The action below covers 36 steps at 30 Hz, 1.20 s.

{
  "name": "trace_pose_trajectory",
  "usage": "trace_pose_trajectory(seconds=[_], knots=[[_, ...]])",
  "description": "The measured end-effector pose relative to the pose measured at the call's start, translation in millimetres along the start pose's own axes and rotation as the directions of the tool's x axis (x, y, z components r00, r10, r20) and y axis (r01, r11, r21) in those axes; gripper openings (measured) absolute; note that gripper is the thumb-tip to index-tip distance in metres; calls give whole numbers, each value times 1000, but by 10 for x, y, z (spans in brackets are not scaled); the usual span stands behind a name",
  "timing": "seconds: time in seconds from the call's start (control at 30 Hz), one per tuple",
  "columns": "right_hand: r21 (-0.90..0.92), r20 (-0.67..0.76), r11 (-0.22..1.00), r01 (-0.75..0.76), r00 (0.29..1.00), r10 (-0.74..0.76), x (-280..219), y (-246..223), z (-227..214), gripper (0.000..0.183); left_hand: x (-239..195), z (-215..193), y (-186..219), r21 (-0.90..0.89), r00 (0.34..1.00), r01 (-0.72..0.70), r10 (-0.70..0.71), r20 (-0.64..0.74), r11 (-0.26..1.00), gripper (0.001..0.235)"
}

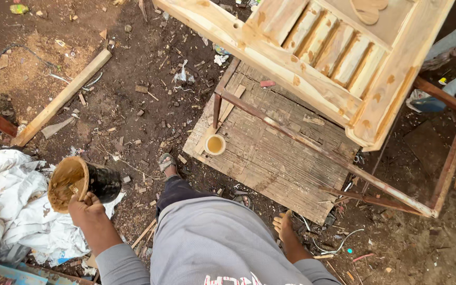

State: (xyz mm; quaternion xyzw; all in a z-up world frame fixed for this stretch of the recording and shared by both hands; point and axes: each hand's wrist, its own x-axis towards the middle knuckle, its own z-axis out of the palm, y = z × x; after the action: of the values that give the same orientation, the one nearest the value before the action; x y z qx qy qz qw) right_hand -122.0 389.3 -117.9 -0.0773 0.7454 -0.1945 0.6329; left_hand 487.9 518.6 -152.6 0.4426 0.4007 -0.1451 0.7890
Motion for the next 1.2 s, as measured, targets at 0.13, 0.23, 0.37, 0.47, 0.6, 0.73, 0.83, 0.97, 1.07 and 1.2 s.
trace_pose_trajectory(seconds=[0.13,0.23,0.37,0.47,0.6,0.73,0.83,0.97,1.07,1.2], knots=[[-23,-146,998,51,988,-54,-44,-499,783,85,514,461,238,-9,992,-53,52,-119,999,17],[-16,-192,983,182,964,-182,-55,-747,1549,83,1065,798,337,67,984,-129,136,-118,989,26],[261,-328,932,252,931,-159,58,-950,2749,74,1799,1390,416,70,985,-98,106,-135,993,24],[-1,-448,955,297,854,-266,143,-942,3594,70,2169,1602,646,92,999,-23,28,-45,995,21],[-220,-235,911,349,888,-396,403,-880,4339,73,2601,2044,814,29,997,34,-36,72,999,19],[-197,-252,966,169,943,-216,750,-953,4856,77,2846,2286,845,8,998,7,-7,64,1000,15],[-207,-243,973,101,958,-152,1175,-1213,5375,81,2897,2466,763,69,994,85,-79,-80,994,20],[-294,-199,955,30,976,-92,1844,-1635,6211,86,2911,2758,712,78,957,182,-159,-243,980,22],[-393,-168,913,-106,985,43,2404,-2229,6946,88,2971,3087,577,77,928,232,-197,-315,970,23],[-250,232,857,451,887,-399,2908,-2870,8024,84,3262,3757,931,161,914,268,-198,-354,950,25]])
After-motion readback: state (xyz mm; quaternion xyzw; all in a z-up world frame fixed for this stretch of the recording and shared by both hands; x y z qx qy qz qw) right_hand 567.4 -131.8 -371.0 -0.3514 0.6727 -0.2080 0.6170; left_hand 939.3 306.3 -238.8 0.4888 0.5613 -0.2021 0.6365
